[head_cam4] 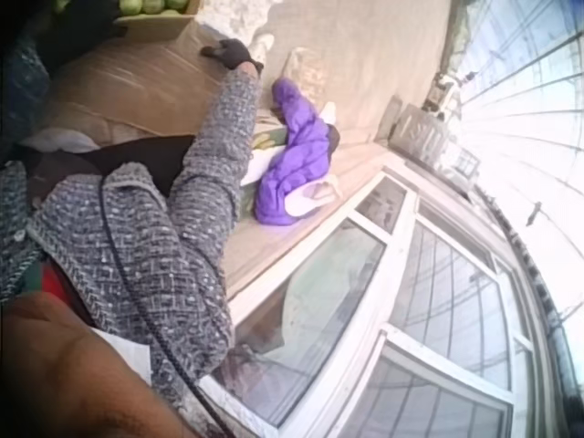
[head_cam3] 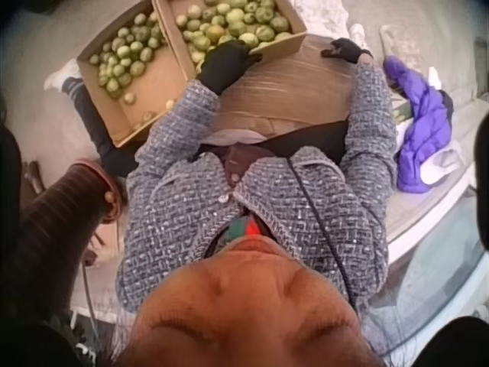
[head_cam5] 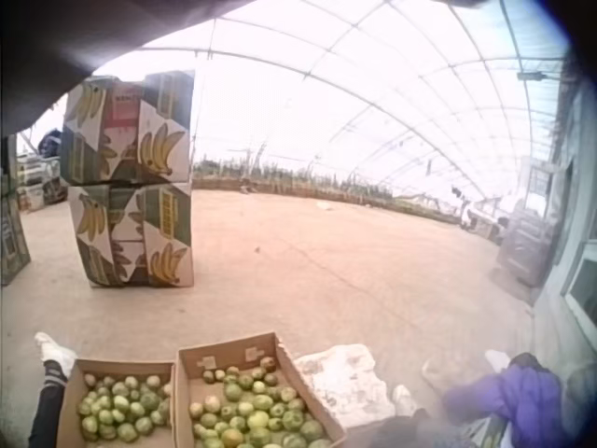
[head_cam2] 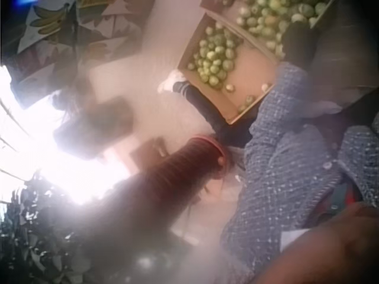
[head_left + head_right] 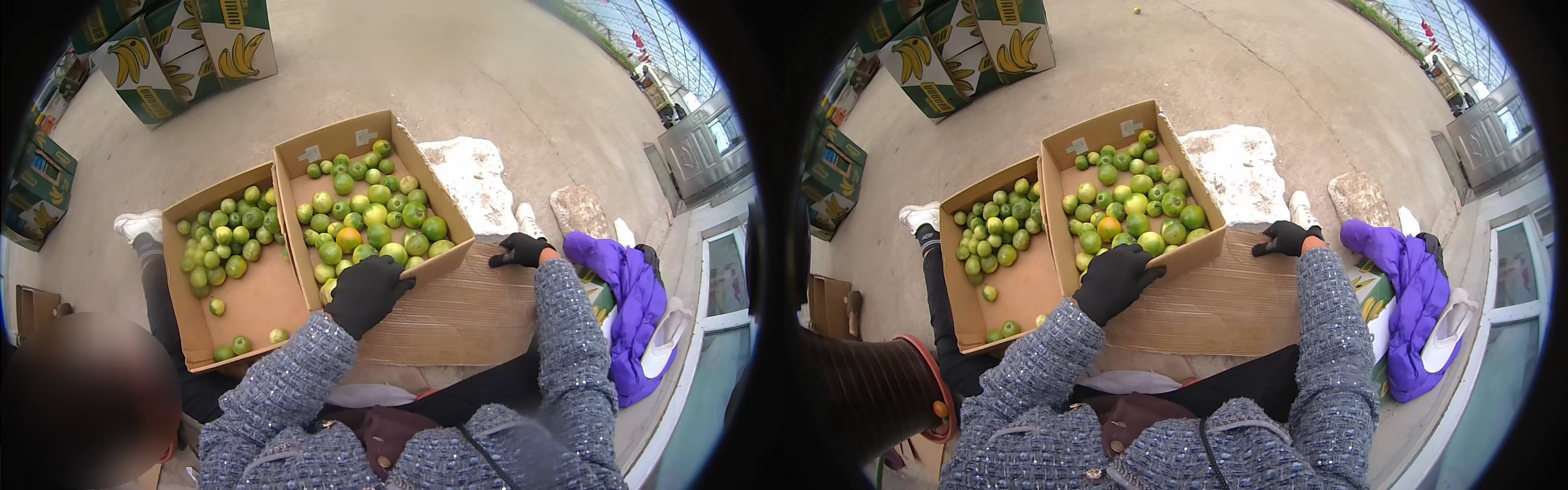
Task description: The person sits on the ground and sorts green citrus fruits between two cardboard boxes. They pick up fruits from one box and place them into the other, occasionally inspecting them before transferring.
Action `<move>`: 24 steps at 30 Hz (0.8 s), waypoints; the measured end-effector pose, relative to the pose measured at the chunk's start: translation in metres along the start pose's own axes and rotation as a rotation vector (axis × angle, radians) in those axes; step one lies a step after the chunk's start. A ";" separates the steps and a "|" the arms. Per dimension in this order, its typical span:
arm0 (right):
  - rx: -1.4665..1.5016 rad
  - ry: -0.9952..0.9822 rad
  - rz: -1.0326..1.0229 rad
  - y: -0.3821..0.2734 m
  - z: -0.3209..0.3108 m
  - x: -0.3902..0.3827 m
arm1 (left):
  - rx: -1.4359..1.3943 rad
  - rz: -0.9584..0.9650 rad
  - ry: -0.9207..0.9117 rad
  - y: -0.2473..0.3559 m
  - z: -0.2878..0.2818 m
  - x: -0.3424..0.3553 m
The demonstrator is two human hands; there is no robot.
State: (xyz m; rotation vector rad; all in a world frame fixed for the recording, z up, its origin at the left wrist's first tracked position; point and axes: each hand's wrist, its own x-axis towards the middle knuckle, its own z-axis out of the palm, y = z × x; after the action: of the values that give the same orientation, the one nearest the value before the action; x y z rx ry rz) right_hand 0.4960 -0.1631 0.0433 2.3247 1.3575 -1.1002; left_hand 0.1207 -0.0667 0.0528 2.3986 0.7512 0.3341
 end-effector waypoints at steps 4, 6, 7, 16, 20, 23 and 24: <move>0.063 0.032 0.085 0.000 -0.012 0.014 | -0.023 0.022 0.001 -0.006 -0.005 0.002; 0.103 0.044 0.121 0.009 -0.022 0.026 | -0.060 0.031 0.020 -0.008 -0.005 0.000; 0.118 0.041 0.150 0.007 -0.029 0.029 | -0.070 0.024 0.025 -0.007 -0.006 -0.001; 0.456 0.603 0.294 0.092 -0.075 0.039 | -0.030 0.031 0.049 -0.004 0.009 -0.002; 0.581 0.538 0.081 0.086 -0.001 0.092 | -0.037 0.075 -0.001 -0.006 0.022 -0.006; 0.494 0.622 0.218 0.054 0.035 0.123 | 0.055 0.084 -0.046 -0.004 0.019 -0.010; 0.527 0.671 0.222 0.070 0.051 0.134 | 0.088 0.092 -0.079 -0.003 0.021 -0.010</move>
State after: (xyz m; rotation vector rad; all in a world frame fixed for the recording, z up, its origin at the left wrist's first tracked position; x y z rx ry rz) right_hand 0.5672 -0.1411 -0.0974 3.3459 1.0042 -0.6835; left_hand 0.1193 -0.0802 0.0334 2.5191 0.6333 0.2456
